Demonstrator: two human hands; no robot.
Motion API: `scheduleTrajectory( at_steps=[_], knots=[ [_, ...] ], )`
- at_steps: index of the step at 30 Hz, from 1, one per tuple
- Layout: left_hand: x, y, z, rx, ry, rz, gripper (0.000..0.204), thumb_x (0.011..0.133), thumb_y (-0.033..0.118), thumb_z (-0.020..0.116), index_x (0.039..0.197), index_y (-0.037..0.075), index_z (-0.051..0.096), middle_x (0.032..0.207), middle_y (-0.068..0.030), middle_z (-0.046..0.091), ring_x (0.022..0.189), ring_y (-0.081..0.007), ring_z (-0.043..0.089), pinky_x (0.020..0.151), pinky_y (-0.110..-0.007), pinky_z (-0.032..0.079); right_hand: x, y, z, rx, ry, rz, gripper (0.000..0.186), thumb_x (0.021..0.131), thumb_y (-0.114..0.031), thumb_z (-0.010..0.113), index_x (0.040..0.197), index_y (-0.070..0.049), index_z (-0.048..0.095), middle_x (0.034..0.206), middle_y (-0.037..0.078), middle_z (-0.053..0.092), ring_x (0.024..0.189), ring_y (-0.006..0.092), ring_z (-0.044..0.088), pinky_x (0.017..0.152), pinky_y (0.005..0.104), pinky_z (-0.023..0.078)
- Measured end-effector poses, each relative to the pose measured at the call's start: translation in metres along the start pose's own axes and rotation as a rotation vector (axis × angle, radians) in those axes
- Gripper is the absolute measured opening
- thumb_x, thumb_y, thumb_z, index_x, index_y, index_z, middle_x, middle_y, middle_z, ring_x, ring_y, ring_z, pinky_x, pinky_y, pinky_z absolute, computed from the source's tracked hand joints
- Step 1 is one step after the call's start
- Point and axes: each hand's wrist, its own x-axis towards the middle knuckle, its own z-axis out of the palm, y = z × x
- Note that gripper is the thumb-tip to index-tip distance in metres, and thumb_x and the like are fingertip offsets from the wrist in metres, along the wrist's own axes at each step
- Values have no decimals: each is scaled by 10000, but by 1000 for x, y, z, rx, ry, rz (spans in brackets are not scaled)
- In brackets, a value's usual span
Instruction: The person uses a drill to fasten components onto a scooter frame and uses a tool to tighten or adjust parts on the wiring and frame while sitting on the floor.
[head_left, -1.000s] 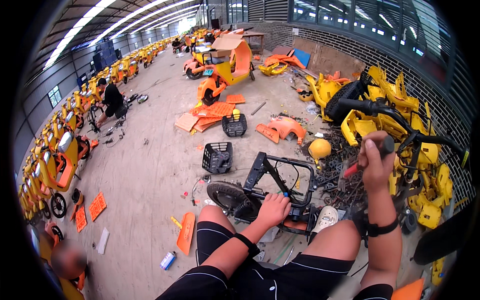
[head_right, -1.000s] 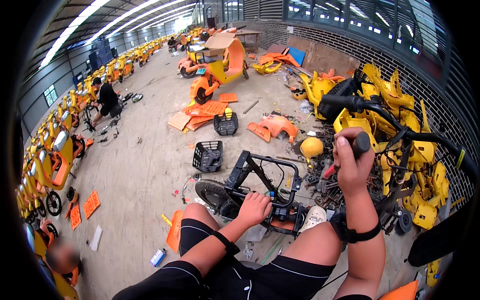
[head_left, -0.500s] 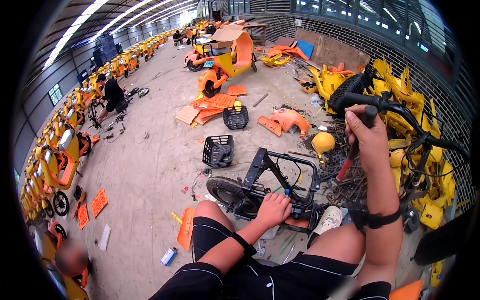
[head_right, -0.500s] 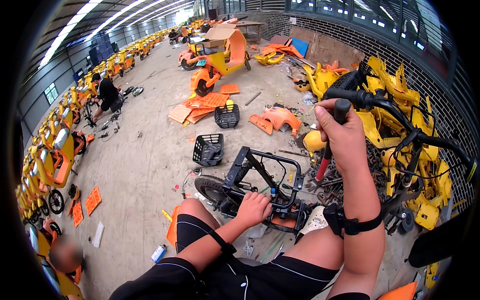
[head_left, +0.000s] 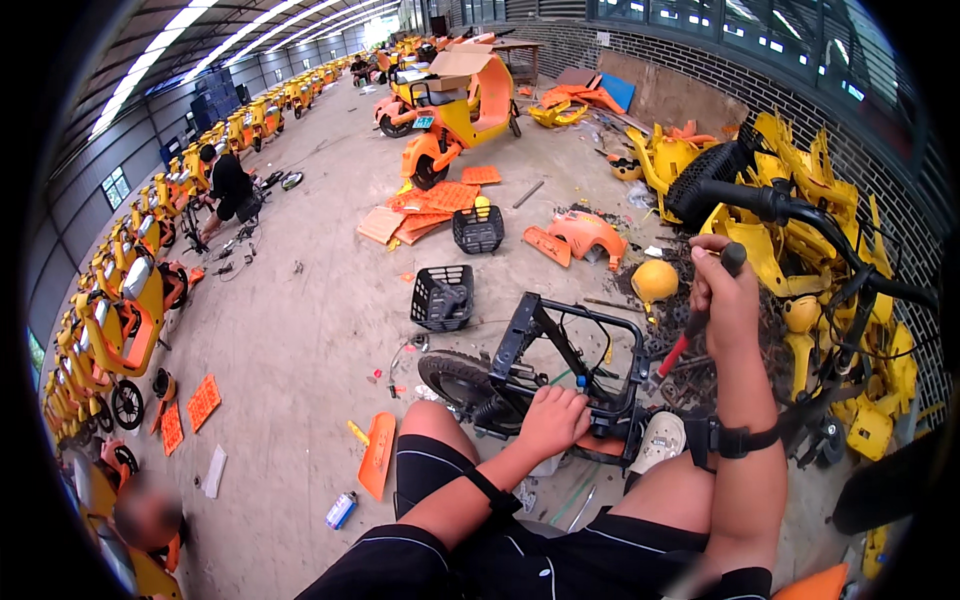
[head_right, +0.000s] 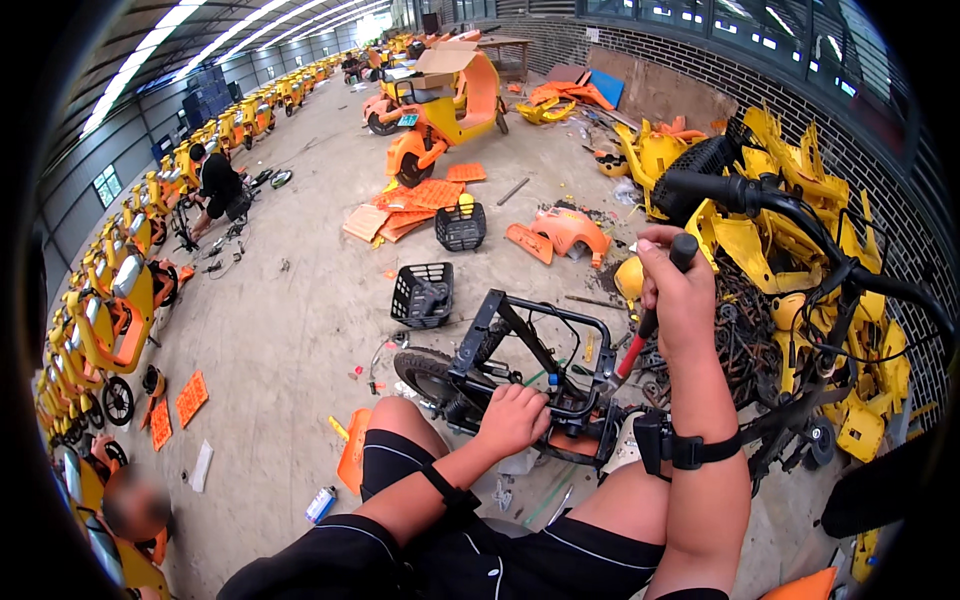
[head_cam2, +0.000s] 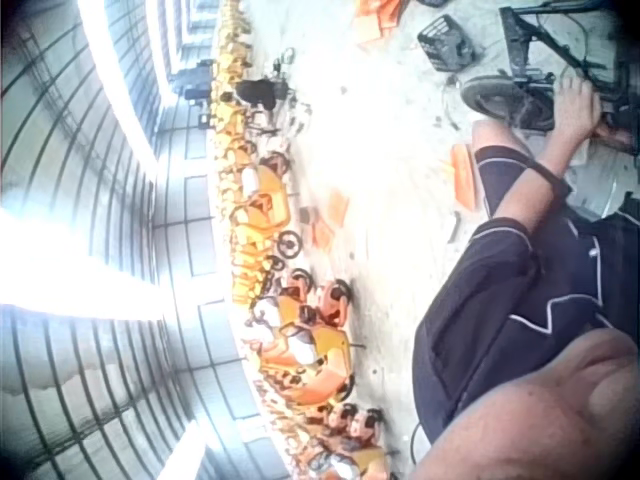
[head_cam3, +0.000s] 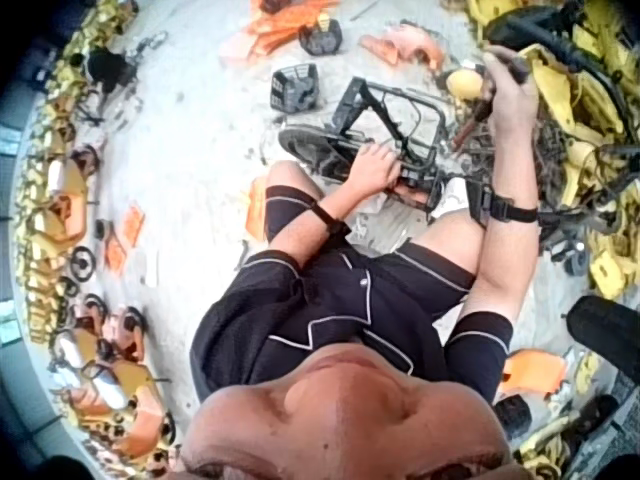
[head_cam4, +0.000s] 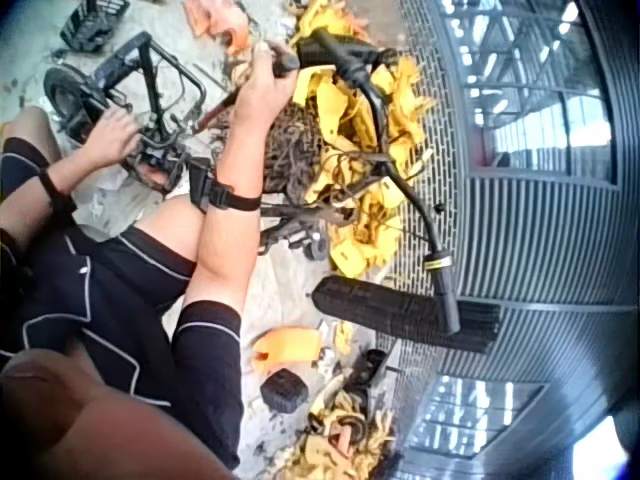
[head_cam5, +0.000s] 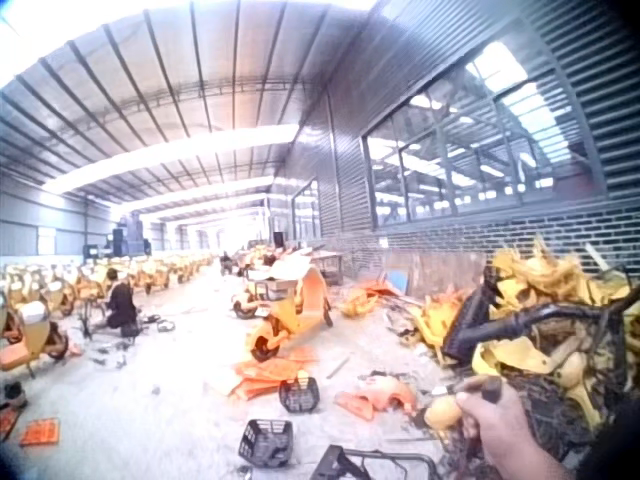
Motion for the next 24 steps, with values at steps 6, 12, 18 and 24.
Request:
scheduleTrajectory(
  at_steps=[6,12,18,24],
  knots=[
    [16,1,-2,-17,-111,-100,194,906,267,647,851,81,646,840,-97,652,843,-301,615,790,-448,434,19,22,-11,-33,-71,-35,159,892,-67,649,1043,-41,691,730,-37,535,560,40,459,490,220,353],
    [48,-7,-9,-67,-534,-126,312,958,327,570,835,52,652,770,-170,697,753,-371,672,790,-478,487,11,31,-21,-155,-208,-40,191,844,-57,607,1006,-26,703,789,-8,611,636,70,524,580,230,418],
    [67,-4,2,-253,-654,-286,355,997,364,492,1012,79,701,888,-212,722,874,-425,691,790,-539,539,3,41,-13,-386,-394,-188,182,821,-12,575,952,-22,699,882,9,647,768,86,552,702,265,465],
    [68,4,6,-142,-700,-292,428,1014,395,436,967,77,718,868,-227,722,834,-431,698,778,-547,555,-3,52,-10,-398,-503,-295,179,804,14,598,957,-10,689,870,36,650,774,115,576,718,280,483]
  ],
)
